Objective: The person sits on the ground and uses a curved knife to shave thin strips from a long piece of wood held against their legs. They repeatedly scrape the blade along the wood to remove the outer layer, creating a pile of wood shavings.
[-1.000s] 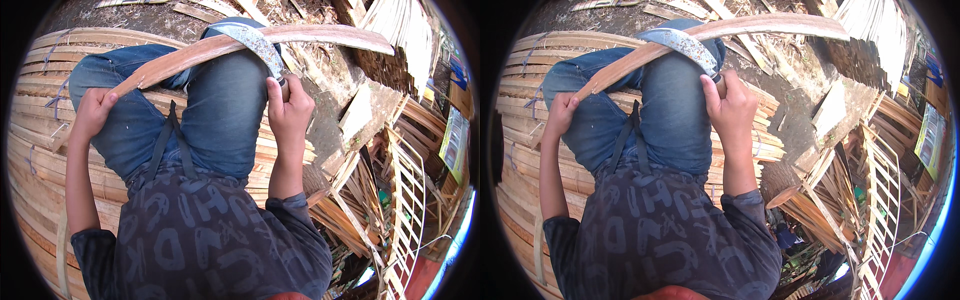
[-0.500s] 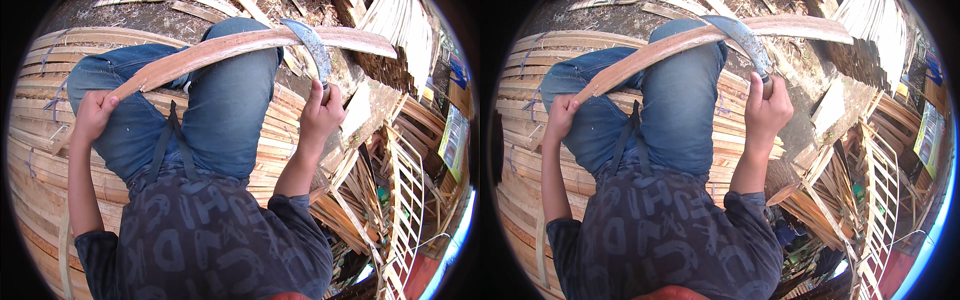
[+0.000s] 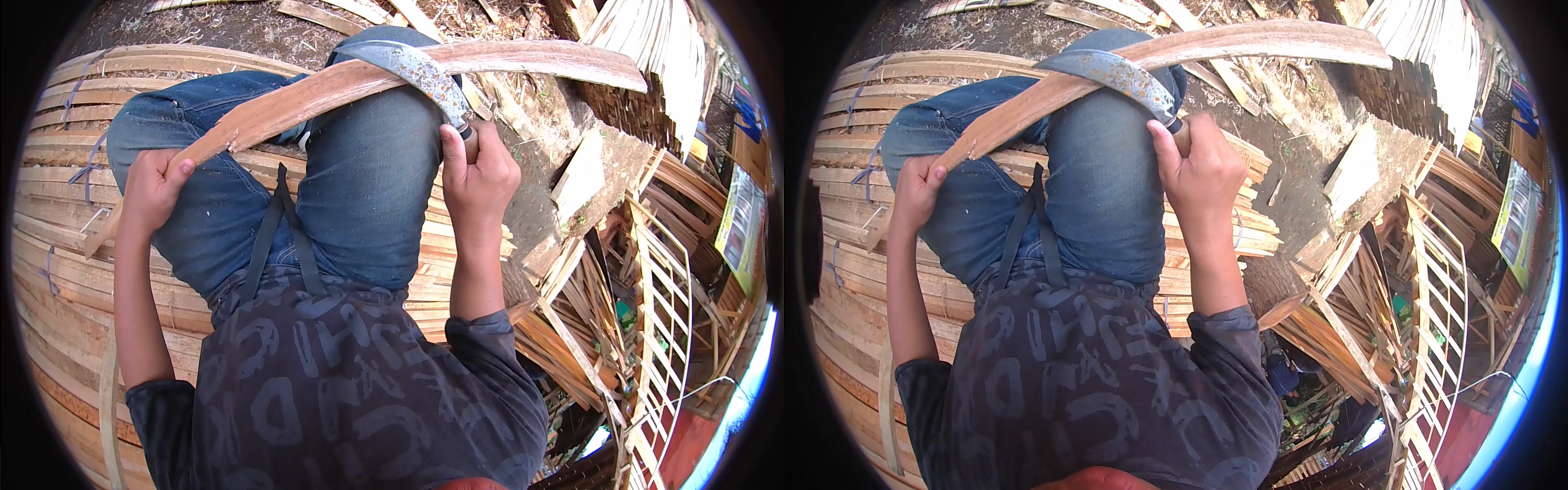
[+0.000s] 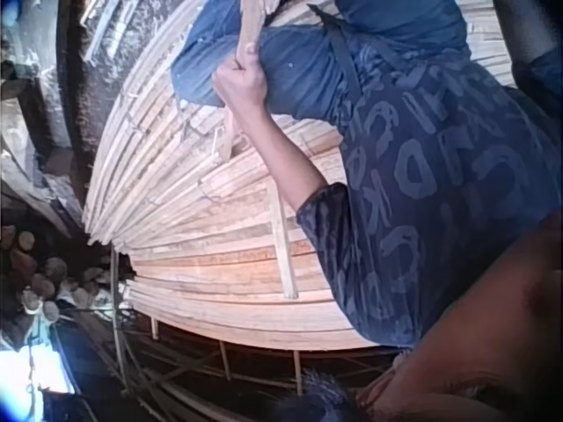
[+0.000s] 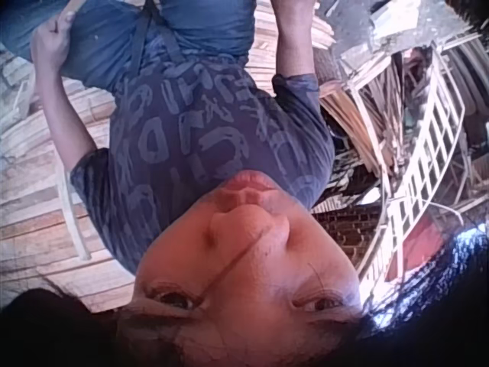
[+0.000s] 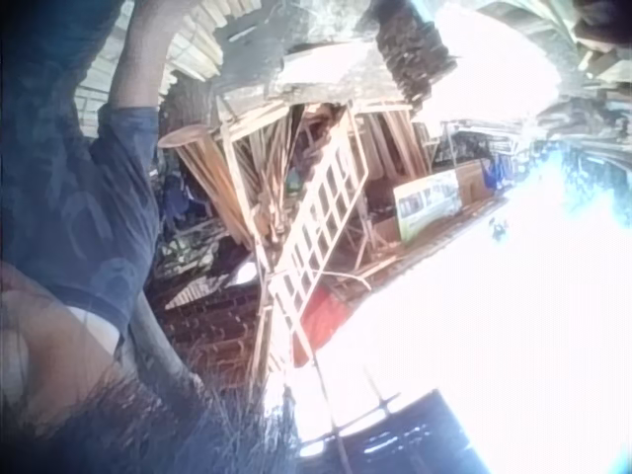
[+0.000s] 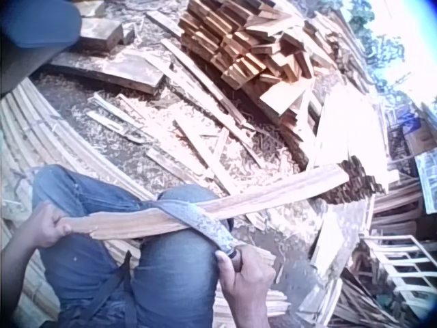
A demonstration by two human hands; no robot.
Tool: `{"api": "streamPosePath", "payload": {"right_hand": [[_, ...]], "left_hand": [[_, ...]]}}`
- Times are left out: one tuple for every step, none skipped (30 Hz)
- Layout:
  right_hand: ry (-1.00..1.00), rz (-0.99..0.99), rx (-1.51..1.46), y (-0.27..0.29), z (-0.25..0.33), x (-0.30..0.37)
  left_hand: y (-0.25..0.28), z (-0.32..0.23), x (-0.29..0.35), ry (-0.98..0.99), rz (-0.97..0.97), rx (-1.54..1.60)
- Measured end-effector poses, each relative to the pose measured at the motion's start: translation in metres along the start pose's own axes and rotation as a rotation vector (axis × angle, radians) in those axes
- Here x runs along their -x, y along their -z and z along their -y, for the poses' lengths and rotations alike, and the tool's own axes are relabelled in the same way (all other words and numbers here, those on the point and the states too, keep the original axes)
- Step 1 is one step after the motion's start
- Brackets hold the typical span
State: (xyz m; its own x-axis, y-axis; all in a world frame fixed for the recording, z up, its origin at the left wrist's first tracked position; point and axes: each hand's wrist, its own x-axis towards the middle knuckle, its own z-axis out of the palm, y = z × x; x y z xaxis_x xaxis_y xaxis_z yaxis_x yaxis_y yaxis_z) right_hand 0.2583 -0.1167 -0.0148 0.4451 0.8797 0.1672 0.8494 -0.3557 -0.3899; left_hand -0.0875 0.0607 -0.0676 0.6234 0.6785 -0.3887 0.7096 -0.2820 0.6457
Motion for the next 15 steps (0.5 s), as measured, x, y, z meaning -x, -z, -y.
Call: {"api": "streamPosePath", "payload": {"right_hand": [[0.041, -0.024, 0.069, 0.005, -0.009, -0.004], [0.069, -0.059, 0.072, 0.007, -0.019, -0.005], [-0.029, -0.054, 0.122, 0.008, -0.029, -0.004], [-0.050, -0.068, 0.146, 0.013, -0.036, -0.003], [-0.073, -0.086, 0.164, 0.016, -0.043, -0.003], [-0.070, -0.107, 0.183, 0.017, -0.047, -0.004], [-0.066, -0.126, 0.202, 0.016, -0.051, -0.005], [-0.064, -0.144, 0.225, 0.016, -0.053, -0.005], [-0.079, -0.147, 0.217, 0.015, -0.052, -0.004], [-0.095, -0.150, 0.209, 0.015, -0.050, -0.003], [-0.109, -0.156, 0.199, 0.012, -0.048, -0.003], [-0.111, -0.194, 0.188, 0.008, -0.047, -0.001], [-0.113, -0.232, 0.177, 0.003, -0.049, 0.001], [-0.115, -0.272, 0.167, 0.000, -0.050, 0.002], [-0.257, -0.376, 0.044, 0.006, -0.056, -0.002]], "left_hand": [[0.000, 0.001, -0.001, -0.003, 0.004, 0.007], [0.001, 0.001, -0.001, -0.005, 0.008, 0.010], [0.001, 0.000, -0.001, -0.002, 0.009, 0.026], [0.001, -0.002, -0.002, 0.002, 0.009, 0.043], [0.001, -0.002, -0.003, 0.004, 0.007, 0.052], [0.001, 0.000, -0.005, 0.007, 0.010, 0.058], [0.001, 0.003, -0.006, 0.011, 0.012, 0.065], [0.000, 0.004, -0.006, 0.013, 0.018, 0.074], [0.000, 0.004, -0.005, 0.018, 0.025, 0.075], [0.000, 0.004, -0.005, 0.022, 0.032, 0.076], [0.001, 0.005, -0.004, 0.026, 0.036, 0.075], [0.002, 0.004, -0.005, 0.033, 0.039, 0.082], [0.002, 0.003, -0.005, 0.040, 0.042, 0.088], [0.002, 0.003, -0.006, 0.045, 0.045, 0.095], [0.001, 0.004, -0.005, 0.045, 0.039, 0.101]]}}
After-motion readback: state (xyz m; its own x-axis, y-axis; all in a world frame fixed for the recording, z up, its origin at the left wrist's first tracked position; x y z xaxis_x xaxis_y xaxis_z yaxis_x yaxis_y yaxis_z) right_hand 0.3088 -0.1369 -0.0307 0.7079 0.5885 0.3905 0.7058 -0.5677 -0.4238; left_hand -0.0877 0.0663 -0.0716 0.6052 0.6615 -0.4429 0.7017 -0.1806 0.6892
